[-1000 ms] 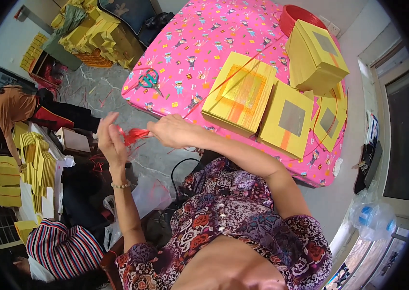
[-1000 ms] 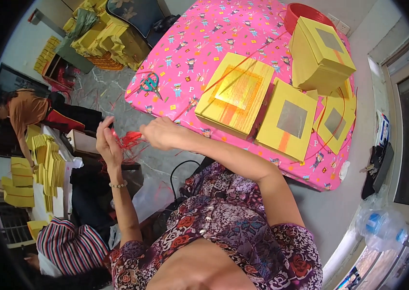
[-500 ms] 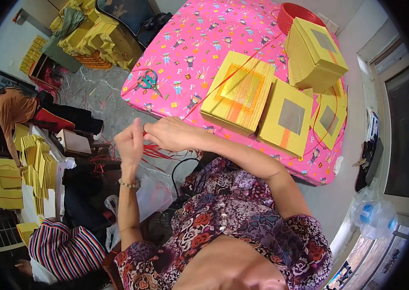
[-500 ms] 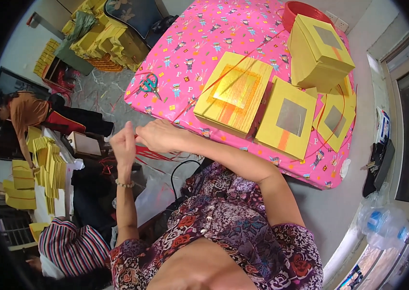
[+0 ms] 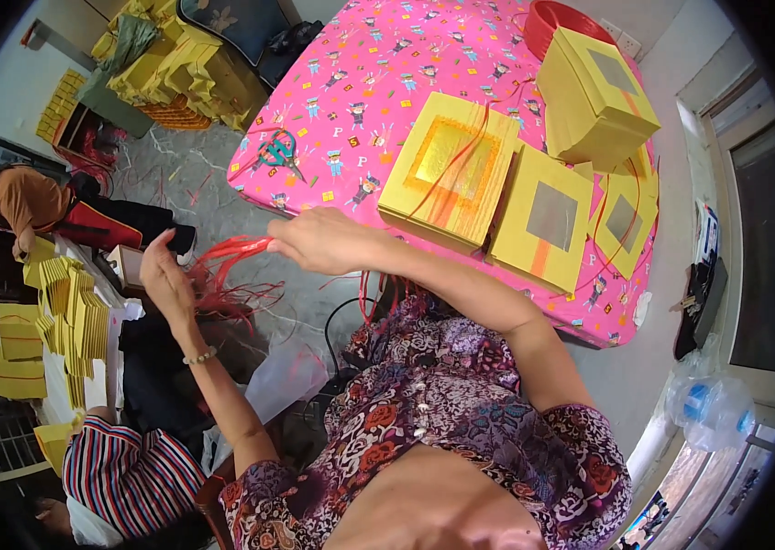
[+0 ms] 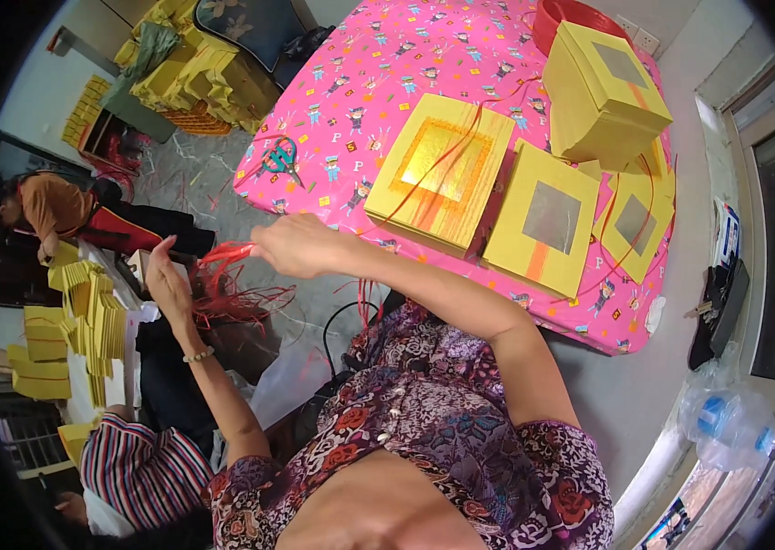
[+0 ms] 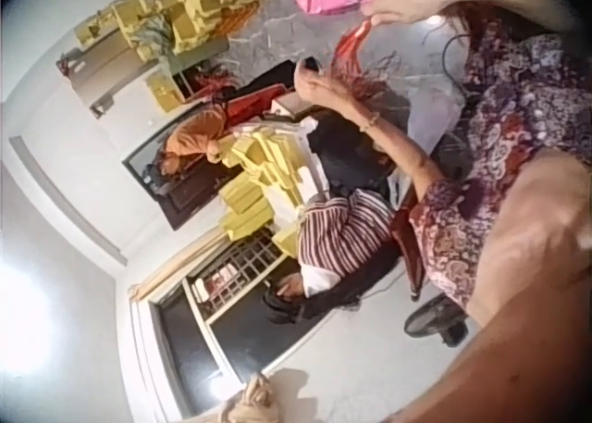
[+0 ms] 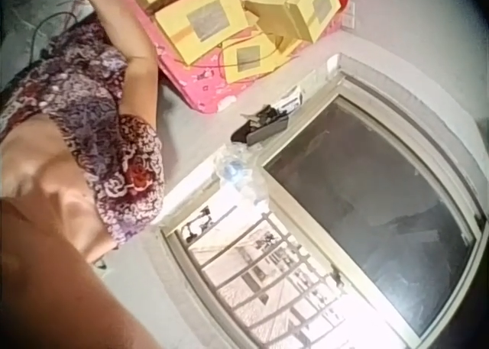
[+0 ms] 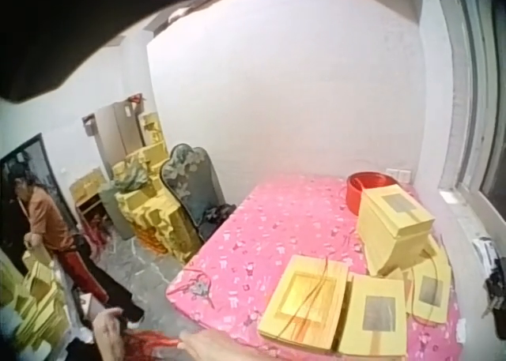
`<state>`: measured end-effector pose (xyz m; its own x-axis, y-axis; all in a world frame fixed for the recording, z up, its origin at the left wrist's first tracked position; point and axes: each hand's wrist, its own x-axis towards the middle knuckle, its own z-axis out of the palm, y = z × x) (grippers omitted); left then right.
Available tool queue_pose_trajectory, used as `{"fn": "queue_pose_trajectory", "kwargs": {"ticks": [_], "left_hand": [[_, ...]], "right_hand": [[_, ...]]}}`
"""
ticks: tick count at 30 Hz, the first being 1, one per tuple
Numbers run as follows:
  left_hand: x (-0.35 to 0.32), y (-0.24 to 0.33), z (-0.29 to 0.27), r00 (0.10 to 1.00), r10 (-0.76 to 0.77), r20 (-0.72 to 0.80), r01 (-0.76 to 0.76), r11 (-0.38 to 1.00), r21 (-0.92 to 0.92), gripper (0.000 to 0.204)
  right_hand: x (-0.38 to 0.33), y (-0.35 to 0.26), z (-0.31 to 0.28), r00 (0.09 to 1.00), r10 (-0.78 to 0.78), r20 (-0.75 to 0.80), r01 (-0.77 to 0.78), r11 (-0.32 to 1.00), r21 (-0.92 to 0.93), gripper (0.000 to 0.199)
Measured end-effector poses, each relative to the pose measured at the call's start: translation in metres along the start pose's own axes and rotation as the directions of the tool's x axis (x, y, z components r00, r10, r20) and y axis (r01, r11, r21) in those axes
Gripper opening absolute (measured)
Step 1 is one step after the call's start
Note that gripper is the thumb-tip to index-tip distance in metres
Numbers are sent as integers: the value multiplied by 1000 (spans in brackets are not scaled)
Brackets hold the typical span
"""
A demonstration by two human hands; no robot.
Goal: Preparing red plastic strips for tying boxes by straightening and organizing them.
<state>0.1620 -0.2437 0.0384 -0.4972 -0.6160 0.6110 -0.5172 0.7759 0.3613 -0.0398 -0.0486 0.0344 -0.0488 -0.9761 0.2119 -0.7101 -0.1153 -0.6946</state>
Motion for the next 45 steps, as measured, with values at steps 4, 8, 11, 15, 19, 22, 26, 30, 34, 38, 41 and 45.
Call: {"fn": "queue_pose_trajectory", "kwargs": {"ticks": [4, 8, 11, 15, 19, 22, 26, 30, 34, 38, 41, 45], "left_hand": [[-22, 72, 26, 949, 74, 307, 86, 875, -476, 42], [-40, 74, 39, 945, -11, 327, 207, 794, -571, 49], [-28, 54, 26, 982, -127, 137, 181, 834, -522, 48], [-14, -8, 9, 941, -308, -138, 222, 874, -433, 53], [-14, -12, -3, 984, -159, -83, 143, 975, -172, 41], [-14, 30, 0, 999, -7, -50, 2, 995, -102, 34], [-13, 94, 1, 943, 59, 327, 141, 821, -553, 36], [-1, 115, -10, 919, 132, 371, 108, 822, -559, 35], [1, 105, -23, 910, 89, 405, 182, 792, -583, 33], [-12, 118, 12, 871, 104, 480, 183, 838, -513, 39], [-30, 105, 34, 702, -21, 712, 417, 823, -386, 49], [-45, 119, 40, 895, -79, 440, 283, 862, -420, 51]], "right_hand": [[4, -17, 6, 1000, -9, 21, 10, 1000, -18, 32], [1, -15, 5, 998, -10, 57, 10, 1000, 3, 33], [-7, -2, -4, 998, -18, 58, 16, 999, 36, 35], [-16, 4, -26, 996, 59, 70, -62, 997, 45, 36], [-17, 6, -20, 995, 67, 74, -68, 998, 6, 36], [-12, 5, -10, 997, 49, 61, -45, 997, -59, 34], [-5, -8, 0, 998, -2, 66, 9, 994, -106, 31], [-7, 6, 10, 999, -7, -35, -2, 972, -236, 22], [-14, 18, 8, 998, 27, -62, -48, 932, -359, 15], [-12, -2, 9, 1000, 4, -30, -12, 960, -280, 14], [-11, -12, -2, 997, -55, 47, 63, 976, -208, 17], [-14, -11, -13, 963, 70, 261, -22, 983, -181, 28]]}}
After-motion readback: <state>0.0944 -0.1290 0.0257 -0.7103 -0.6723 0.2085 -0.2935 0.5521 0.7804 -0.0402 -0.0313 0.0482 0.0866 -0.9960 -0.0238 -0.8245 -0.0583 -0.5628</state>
